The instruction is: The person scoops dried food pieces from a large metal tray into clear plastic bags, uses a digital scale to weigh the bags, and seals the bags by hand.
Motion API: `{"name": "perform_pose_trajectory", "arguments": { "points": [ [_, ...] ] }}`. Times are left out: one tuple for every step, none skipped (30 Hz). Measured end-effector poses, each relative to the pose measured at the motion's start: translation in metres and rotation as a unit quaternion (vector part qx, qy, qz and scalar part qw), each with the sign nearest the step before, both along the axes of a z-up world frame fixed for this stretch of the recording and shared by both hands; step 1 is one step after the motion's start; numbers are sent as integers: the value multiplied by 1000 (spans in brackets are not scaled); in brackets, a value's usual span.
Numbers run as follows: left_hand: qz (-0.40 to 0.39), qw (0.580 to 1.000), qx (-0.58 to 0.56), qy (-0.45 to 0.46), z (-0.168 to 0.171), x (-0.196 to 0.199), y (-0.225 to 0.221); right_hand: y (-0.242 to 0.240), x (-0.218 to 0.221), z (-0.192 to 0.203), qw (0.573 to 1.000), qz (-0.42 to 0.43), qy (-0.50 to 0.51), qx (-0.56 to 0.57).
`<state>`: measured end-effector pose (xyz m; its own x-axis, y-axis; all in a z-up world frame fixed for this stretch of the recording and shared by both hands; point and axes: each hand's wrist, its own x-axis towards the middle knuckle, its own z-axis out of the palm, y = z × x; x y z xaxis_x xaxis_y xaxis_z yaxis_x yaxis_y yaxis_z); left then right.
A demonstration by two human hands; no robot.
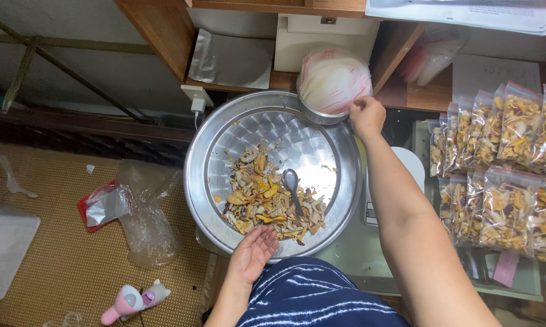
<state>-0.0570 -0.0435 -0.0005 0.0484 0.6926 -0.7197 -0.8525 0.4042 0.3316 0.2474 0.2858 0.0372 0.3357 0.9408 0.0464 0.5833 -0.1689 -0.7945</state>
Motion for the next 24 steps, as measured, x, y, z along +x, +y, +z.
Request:
{"name": "perform_pose_trajectory", "arguments": {
  "points": [
    [1, 1000, 1, 0, 1, 0, 0, 1, 0, -2, 1000, 1, 0, 1],
    [0, 1000, 0, 2, 1, 0, 0, 3, 0, -5, 1000, -6, -19, 15],
    [-1, 1000, -1, 4, 2, -1, 0, 4, 0, -8, 999, -13, -38, 30],
    [0, 1000, -1, 3, -2, -2, -1, 5, 1, -10, 999, -12, -38, 30],
    [-2, 1000, 5, -6, -7, -3, -1, 6, 2, -13, 998, -1, -51, 27],
    [-3, 1000, 12, -15, -11, -5, -2, 7, 4, -16, 998, 11, -64, 24],
    [-3, 1000, 12, -15, -8, -4, -2, 7, 5, -17, 998, 11, -65, 25],
    [-2, 1000, 8, -9, -6, -4, -1, 6, 6, -18, 997, 14, -65, 29],
    [0, 1000, 3, -3, -4, -3, -1, 5, 6, -19, 997, 17, -66, 32],
    [0, 1000, 3, -4, -6, -4, -1, 4, 5, -16, 997, 18, -66, 33],
    [-1, 1000, 5, -9, -7, -5, -1, 2, 4, -13, 994, 2, -72, 85],
    [-3, 1000, 8, -15, -9, -5, -2, 0, 3, -11, 987, -13, -77, 137],
    [-2, 1000, 8, -15, -8, -5, -2, 2, 5, -10, 987, -12, -78, 137],
    [2, 1000, 3, -11, -7, -5, -1, 4, 6, -9, 985, -22, -75, 157],
    [4, 1000, -2, -7, -6, -4, -2, 4, 9, -9, 981, -32, -73, 176],
    [4, 1000, -2, -7, -6, -4, -3, 5, 11, -9, 981, -31, -73, 175],
    [5, 1000, -2, -7, -7, -4, -3, 8, 13, -8, 983, -36, -81, 161],
    [5, 1000, -2, -6, -7, -4, -3, 11, 14, -7, 985, -40, -88, 146],
    [7, 1000, -1, -6, -8, -4, -2, 14, 16, -6, 984, -39, -88, 147],
    [7, 1000, -1, -8, -8, -5, -1, 17, 17, -5, 987, -33, -96, 128],
    [6, 1000, -3, -11, -9, -5, -2, 18, 19, -5, 988, -28, -105, 107],
    [6, 1000, -3, -11, -11, -6, -3, 17, 18, -3, 988, -27, -105, 107],
    [7, 1000, -1, -15, -13, -6, -3, 18, 17, -1, 989, -23, -107, 96],
    [7, 1000, 1, -20, -15, -6, -3, 18, 16, 1, 990, -19, -110, 84]
  ]
}}
